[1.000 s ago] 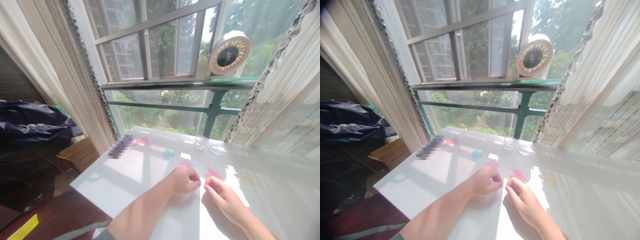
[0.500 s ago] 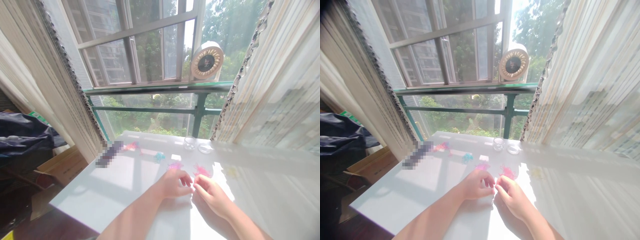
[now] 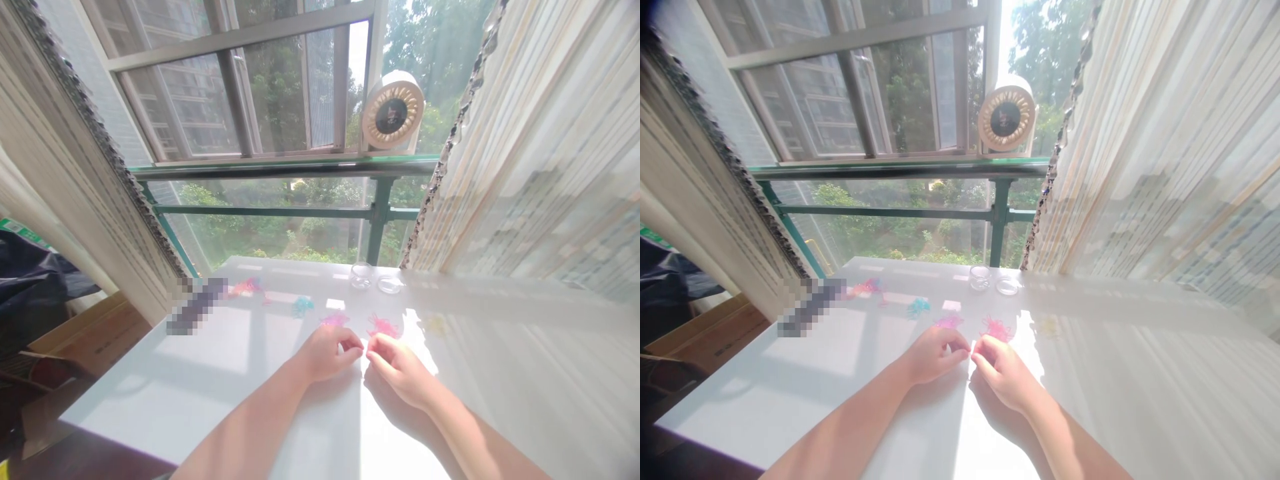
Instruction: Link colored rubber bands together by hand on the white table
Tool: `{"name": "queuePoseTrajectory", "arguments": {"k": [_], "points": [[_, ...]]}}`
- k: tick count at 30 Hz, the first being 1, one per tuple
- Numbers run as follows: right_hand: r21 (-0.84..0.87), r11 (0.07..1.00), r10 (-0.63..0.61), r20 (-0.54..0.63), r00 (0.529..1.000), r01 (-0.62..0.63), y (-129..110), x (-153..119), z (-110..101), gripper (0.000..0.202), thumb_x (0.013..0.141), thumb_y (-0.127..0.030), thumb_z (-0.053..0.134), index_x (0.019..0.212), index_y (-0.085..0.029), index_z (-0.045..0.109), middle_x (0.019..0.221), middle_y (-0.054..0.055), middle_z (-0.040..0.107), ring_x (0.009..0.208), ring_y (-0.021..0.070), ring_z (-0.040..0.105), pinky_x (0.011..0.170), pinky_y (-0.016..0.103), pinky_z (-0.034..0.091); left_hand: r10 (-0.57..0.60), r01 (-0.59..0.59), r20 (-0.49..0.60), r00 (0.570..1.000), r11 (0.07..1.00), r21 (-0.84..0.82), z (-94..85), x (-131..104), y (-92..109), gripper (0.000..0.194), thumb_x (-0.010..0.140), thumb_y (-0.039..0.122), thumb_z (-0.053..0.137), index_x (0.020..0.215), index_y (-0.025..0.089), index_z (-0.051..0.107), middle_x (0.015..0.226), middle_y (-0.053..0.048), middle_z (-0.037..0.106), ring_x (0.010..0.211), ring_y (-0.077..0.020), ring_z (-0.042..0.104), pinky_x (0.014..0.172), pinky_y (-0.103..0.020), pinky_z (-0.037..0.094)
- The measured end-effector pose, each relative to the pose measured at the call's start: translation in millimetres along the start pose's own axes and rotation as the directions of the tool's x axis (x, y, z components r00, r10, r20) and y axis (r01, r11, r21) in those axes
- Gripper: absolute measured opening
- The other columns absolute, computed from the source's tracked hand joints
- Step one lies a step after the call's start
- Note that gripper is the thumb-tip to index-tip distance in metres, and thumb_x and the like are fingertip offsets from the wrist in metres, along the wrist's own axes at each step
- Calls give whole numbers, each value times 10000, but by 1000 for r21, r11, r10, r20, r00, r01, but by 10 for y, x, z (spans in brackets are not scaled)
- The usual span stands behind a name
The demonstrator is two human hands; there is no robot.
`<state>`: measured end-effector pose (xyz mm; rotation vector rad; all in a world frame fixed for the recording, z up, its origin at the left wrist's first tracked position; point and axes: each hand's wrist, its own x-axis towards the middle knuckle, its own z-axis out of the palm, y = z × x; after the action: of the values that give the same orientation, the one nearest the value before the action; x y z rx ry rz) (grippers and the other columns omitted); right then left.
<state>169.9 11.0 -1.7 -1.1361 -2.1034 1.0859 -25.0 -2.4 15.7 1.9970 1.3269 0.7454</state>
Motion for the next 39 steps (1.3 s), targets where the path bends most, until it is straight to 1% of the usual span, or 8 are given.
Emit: {"name": "queuePoseTrajectory", "arguments": {"k": [5, 15, 20, 23, 26, 29, 34, 39], "points": [[20, 1000, -11, -6, 1000, 11, -16, -9, -4, 215, 898, -374, 426, 769, -222, 507, 673, -31, 518, 615, 135, 484, 597, 272, 412, -3, 3, 14, 1000, 1000, 26, -17, 7, 9, 196, 801, 283, 526, 838, 217, 707, 820, 1, 720, 723, -132, 633, 648, -232, 446], [50, 999, 8, -11, 1000, -7, -18, -8, -1, 202, 896, -375, 424, 777, -227, 492, 664, -32, 521, 599, 135, 501, 583, 271, 418, -7, 7, -6, 1000, 1000, 13, -21, 11, -4, 203, 803, 291, 526, 860, 223, 709, 839, 2, 721, 727, -133, 626, 649, -232, 436], [135, 989, 49, 47, 998, -54, -16, -25, 2, 231, 921, -397, 380, 773, -231, 442, 595, -47, 503, 513, 131, 509, 546, 272, 418, -20, 19, 17, 1000, 1000, 18, -12, 4, -7, 210, 813, 301, 521, 859, 223, 711, 837, 0, 717, 721, -133, 620, 646, -237, 433], [160, 985, 53, 59, 997, -62, -12, -24, 4, 243, 927, -407, 366, 772, -231, 429, 601, -40, 513, 525, 136, 515, 542, 273, 420, -22, 21, 18, 1000, 1000, 14, 1, 0, -8, 202, 812, 300, 527, 850, 221, 709, 827, 2, 715, 709, -129, 618, 644, -236, 433], [136, 990, 40, 50, 998, -47, -16, -18, 4, 243, 908, -418, 403, 764, -226, 441, 662, -26, 529, 577, 140, 524, 556, 274, 429, -16, 16, -3, 1000, 1000, 10, 16, 1, -13, 185, 805, 283, 534, 832, 214, 705, 807, 3, 712, 705, -125, 618, 646, -231, 433], [68, 998, 17, 34, 999, -19, -20, -13, 5, 220, 874, -417, 459, 772, -223, 479, 711, -13, 535, 632, 150, 527, 581, 280, 441, -9, 9, -15, 1000, 1000, -2, 33, 5, -24, 181, 798, 262, 535, 828, 207, 704, 798, -1, 711, 711, -123, 622, 648, -227, 436], [-3, 1000, 20, 26, 999, -20, 3, -10, 6, 228, 892, -390, 419, 758, -221, 494, 676, -17, 526, 611, 146, 500, 593, 287, 441, 3, -3, -14, 1000, 1000, -14, 50, 2, -41, 175, 790, 260, 535, 816, 205, 699, 794, 6, 709, 708, -117, 622, 643, -221, 435], [20, 1000, 20, 34, 999, -21, 15, -17, 8, 217, 904, -371, 400, 767, -223, 480, 676, -26, 523, 594, 137, 501, 584, 278, 438, -3, 2, -11, 1000, 1000, -17, 48, -3, -47, 168, 786, 266, 529, 805, 201, 683, 772, 11, 701, 676, -107, 607, 613, -210, 429]]}}
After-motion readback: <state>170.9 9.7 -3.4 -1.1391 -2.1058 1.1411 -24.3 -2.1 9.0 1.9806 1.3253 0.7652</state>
